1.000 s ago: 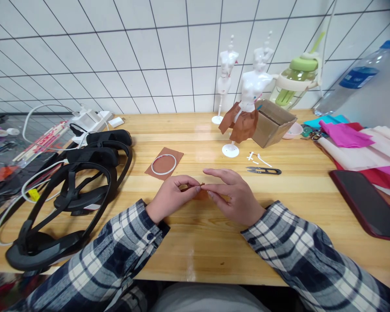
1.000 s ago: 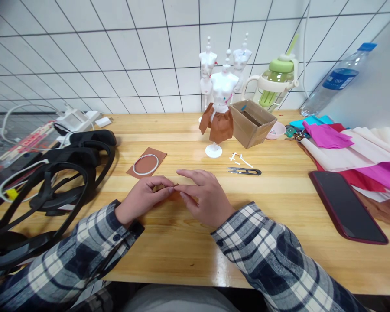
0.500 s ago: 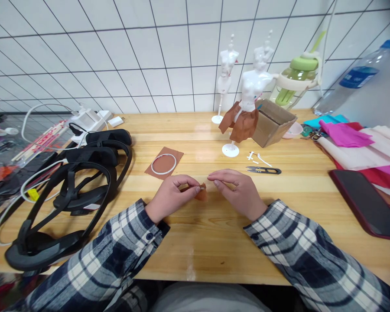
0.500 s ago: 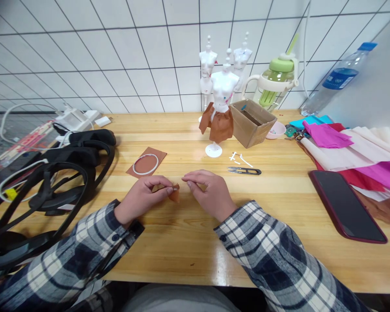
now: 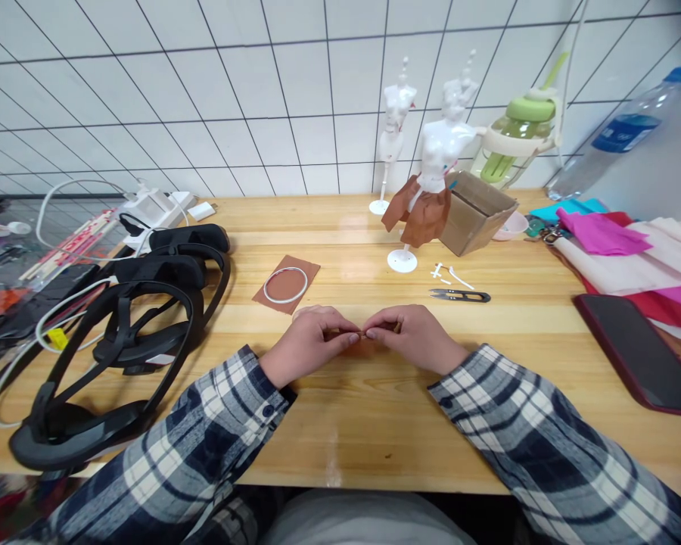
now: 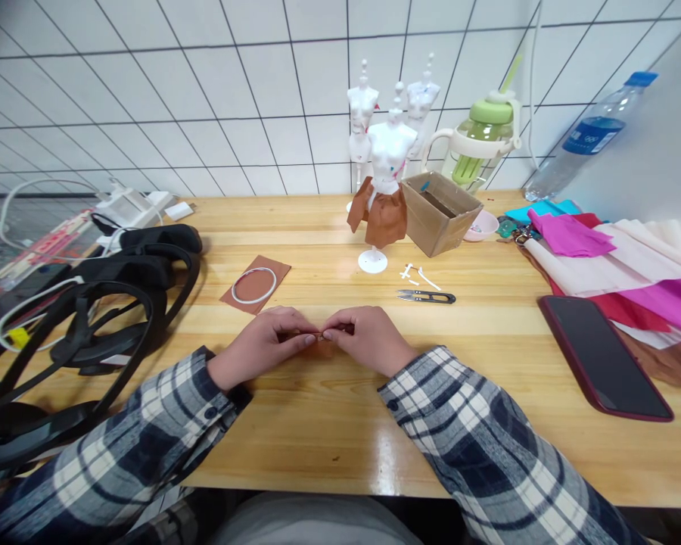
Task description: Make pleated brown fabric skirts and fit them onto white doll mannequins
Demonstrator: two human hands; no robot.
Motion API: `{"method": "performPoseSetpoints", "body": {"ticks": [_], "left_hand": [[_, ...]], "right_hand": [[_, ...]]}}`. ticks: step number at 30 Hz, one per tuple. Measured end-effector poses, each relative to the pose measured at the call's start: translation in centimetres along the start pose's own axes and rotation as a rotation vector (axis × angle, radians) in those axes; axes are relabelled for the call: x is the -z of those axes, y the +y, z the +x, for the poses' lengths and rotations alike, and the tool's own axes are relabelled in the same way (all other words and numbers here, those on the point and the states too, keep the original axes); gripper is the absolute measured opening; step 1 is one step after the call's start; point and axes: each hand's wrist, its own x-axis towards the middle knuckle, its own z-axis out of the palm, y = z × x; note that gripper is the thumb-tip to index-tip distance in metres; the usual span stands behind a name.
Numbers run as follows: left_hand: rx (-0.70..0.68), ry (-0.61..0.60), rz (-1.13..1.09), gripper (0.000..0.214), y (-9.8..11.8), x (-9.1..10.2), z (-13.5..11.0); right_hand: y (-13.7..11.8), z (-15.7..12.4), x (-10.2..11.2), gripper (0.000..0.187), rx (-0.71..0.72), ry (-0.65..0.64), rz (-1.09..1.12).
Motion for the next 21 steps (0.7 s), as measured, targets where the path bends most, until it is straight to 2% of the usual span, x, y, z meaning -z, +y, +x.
{"method": "performPoseSetpoints", "body": {"ticks": [6, 13, 21], "left_hand": [[0.017, 0.018, 0.086, 0.019, -0.39, 0.25, 0.02], [0.044, 0.044, 0.184, 0.012, -0.45, 0.48, 0.23], [0.018, 0.025, 0.254, 0.013, -0.49, 0.02, 0.17]], "right_hand": [[0.66, 0.11, 0.37, 0.015, -0.014, 0.008, -0.025], [0.95, 0.19, 0.75, 0.026, 0.069, 0.061, -0.227], [0.98, 0.38, 0.73, 0.013, 0.017, 0.001, -0.327]]}}
